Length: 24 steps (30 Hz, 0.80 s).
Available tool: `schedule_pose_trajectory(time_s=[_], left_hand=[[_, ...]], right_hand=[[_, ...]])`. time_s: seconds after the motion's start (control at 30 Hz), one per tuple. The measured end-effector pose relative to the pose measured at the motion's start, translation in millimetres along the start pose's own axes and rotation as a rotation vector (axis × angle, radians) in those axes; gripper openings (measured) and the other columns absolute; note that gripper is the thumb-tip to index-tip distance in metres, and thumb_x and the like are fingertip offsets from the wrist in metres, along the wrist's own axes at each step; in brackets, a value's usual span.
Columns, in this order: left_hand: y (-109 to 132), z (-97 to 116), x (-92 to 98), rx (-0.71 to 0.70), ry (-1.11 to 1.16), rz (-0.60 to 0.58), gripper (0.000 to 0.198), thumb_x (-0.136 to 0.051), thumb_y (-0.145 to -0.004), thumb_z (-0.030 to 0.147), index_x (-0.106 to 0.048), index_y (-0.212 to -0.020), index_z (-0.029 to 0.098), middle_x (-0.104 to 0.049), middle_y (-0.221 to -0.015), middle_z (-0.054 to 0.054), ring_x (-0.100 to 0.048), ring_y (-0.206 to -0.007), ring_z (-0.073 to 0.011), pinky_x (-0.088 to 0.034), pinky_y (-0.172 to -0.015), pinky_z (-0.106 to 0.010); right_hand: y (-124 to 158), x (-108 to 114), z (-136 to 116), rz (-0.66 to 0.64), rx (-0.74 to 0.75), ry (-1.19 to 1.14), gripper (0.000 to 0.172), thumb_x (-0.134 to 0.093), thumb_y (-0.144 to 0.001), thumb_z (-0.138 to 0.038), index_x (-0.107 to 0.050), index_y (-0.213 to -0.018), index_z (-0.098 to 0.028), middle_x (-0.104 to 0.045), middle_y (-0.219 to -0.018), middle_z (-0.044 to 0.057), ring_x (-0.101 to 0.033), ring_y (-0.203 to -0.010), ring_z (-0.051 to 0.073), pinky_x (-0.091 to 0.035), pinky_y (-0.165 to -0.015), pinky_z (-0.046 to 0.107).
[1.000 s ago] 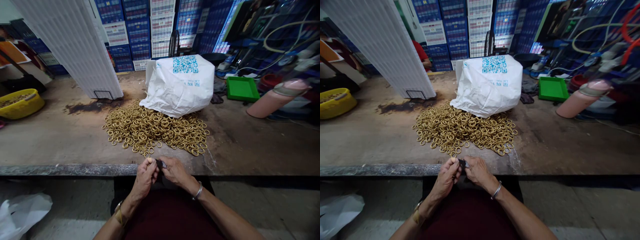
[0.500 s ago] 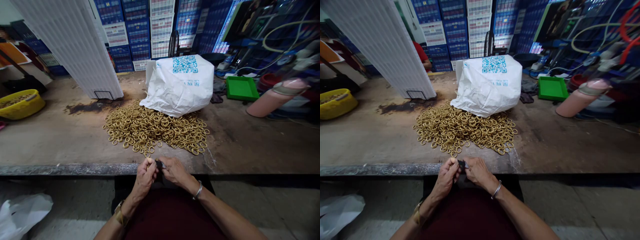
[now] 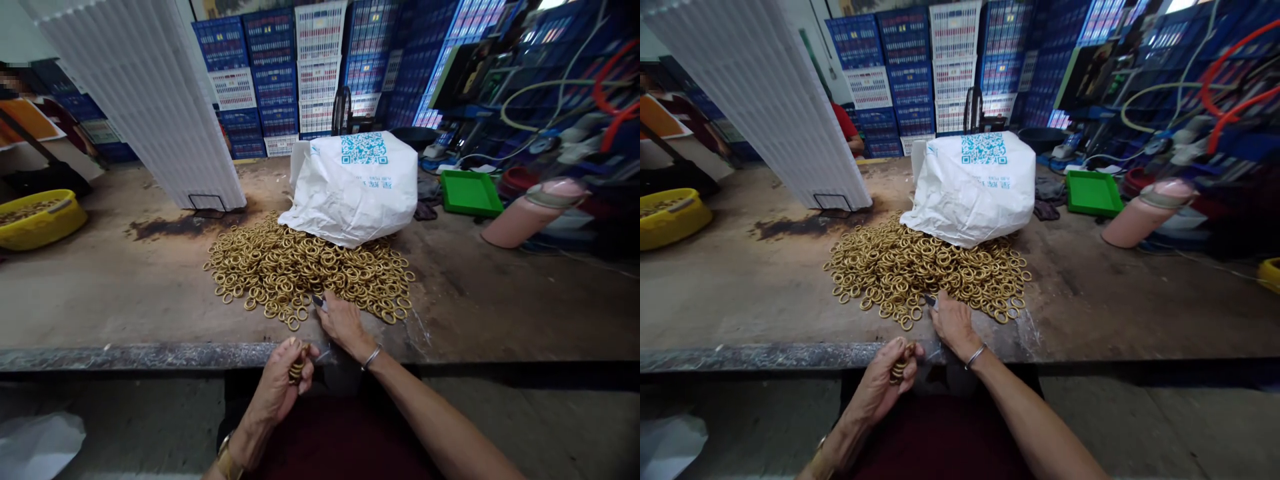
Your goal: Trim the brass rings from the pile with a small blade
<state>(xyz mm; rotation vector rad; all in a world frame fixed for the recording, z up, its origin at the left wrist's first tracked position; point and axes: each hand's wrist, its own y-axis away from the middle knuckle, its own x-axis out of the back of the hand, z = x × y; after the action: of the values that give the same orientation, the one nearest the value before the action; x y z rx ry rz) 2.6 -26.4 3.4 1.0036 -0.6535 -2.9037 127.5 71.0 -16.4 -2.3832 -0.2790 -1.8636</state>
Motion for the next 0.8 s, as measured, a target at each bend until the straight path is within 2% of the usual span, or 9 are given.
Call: schedule_pose_trajectory(time_s=[0.13,0.23,0.4,0.63,0.8], left_hand=[[-2.9,-1.7,6.0,0.039,0.091,-0.007,0.018,-0.060,-0.074,0.030,-0.048,-0.078,0.016,-0.056,-0.072,-0.001,-0.043,-0.047,-0.0049,-0.028,-0.038,-0.016],[-5.2,-1.9,9.4,0.095,0.187,-0.032,0.022,-0.063,-0.071,0.025,-0.051,-0.088,0.017,-0.054,-0.068,0.000,-0.046,-0.050,-0.0062,-0.029,-0.040,-0.016],[-13.8,-0.3,13.8,0.123,0.291,-0.024,0.018,-0.065,-0.070,0.025,-0.052,-0.074,0.013,-0.056,-0.072,-0.002,-0.052,-0.058,-0.0083,-0.029,-0.041,-0.015],[-24.2,6.7,10.1,0.088,0.124,0.086,0.023,-0.069,-0.063,0.023,-0.052,-0.076,0.015,-0.056,-0.067,0.000,-0.052,-0.054,-0.0075,-0.029,-0.040,-0.014],[-27.2,3.5,4.8,0.004,-0.057,0.154,0.032,-0.065,-0.066,0.038,-0.053,-0.085,0.016,-0.050,-0.060,0.004,-0.043,-0.045,-0.0050,-0.026,-0.037,-0.014]], right_hand=[[-11.2,-3.0,-7.3,0.007,-0.021,0.049,0.020,-0.042,-0.084,-0.031,-0.049,-0.096,-0.016,-0.066,-0.074,0.011,-0.063,-0.069,0.023,-0.035,-0.055,0.026],[-13.8,-4.2,-6.0,0.003,-0.017,0.055,0.016,-0.044,-0.082,-0.025,-0.050,-0.093,-0.017,-0.065,-0.073,0.010,-0.063,-0.069,0.022,-0.034,-0.055,0.025],[-7.4,-6.7,5.0,0.030,0.098,-0.011,0.013,-0.046,-0.078,-0.022,-0.051,-0.089,-0.017,-0.064,-0.075,0.006,-0.060,-0.068,0.018,-0.031,-0.056,0.023],[12.7,-3.9,15.5,0.097,0.263,-0.314,0.010,-0.043,-0.080,-0.022,-0.052,-0.083,-0.018,-0.057,-0.068,0.001,-0.051,-0.059,0.012,-0.031,-0.056,0.022],[25.1,-0.4,14.9,0.102,0.333,-0.482,0.010,-0.043,-0.080,-0.021,-0.052,-0.081,-0.019,-0.055,-0.067,0.000,-0.049,-0.057,0.012,-0.033,-0.056,0.021]])
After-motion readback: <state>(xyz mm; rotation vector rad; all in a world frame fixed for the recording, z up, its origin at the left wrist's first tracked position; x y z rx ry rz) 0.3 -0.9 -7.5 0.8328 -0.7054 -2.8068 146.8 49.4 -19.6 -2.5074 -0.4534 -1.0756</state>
